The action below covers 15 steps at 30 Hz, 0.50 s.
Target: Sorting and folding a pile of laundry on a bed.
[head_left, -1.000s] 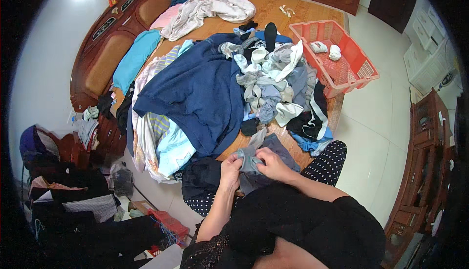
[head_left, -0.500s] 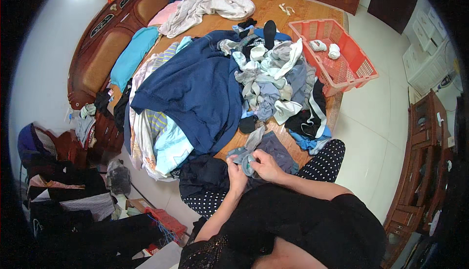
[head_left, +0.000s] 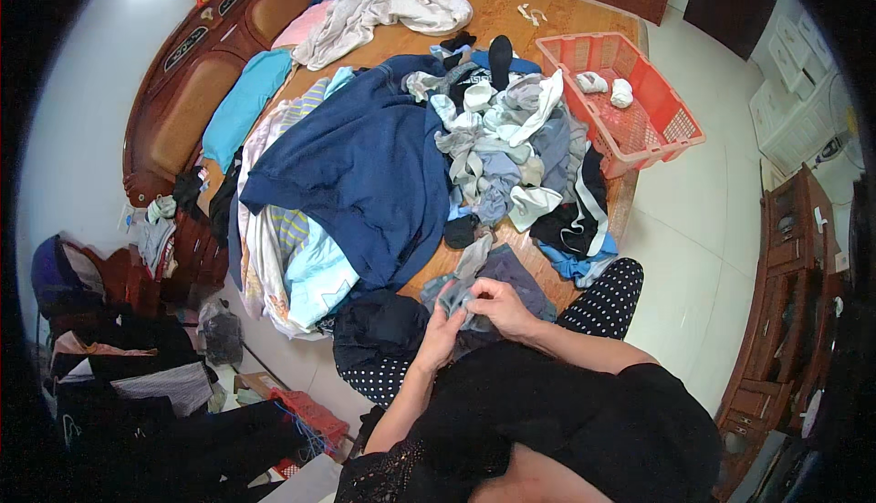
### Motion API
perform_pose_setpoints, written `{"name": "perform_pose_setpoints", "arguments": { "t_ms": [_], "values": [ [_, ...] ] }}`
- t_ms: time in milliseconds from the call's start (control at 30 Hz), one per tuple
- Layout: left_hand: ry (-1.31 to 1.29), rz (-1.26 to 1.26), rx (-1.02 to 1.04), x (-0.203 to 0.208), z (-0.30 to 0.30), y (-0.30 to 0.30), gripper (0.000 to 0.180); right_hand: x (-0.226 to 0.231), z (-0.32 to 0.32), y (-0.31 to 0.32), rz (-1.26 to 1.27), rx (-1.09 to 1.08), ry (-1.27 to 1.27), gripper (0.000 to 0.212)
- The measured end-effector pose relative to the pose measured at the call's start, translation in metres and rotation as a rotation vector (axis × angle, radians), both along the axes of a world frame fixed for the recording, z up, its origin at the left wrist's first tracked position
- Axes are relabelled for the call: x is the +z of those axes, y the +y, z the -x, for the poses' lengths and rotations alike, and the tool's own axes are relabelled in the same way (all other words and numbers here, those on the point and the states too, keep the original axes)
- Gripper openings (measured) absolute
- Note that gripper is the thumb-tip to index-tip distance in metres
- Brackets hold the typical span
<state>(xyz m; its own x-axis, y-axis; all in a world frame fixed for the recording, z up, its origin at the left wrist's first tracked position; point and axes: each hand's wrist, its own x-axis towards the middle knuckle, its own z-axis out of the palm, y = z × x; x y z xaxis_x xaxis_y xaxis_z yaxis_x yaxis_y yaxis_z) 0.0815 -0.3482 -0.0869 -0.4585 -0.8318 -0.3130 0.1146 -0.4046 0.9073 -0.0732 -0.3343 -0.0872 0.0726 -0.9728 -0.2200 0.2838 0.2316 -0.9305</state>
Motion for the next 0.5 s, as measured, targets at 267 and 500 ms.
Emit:
{"name": "perform_pose_setpoints", "arguments": {
  "t_ms": [267, 500],
  "values": [
    [0.265, -0.264, 0.249, -0.015, 0.006, 0.012, 0.040, -0.003, 0.002, -0.002, -0.103, 0.106, -0.455, 0.008],
    [0.330, -0.202, 0.229, -0.021, 0.009, 0.003, 0.028, 0.007, 0.008, -0.004, -0.126, 0.248, -0.790, 0.011]
  ]
}}
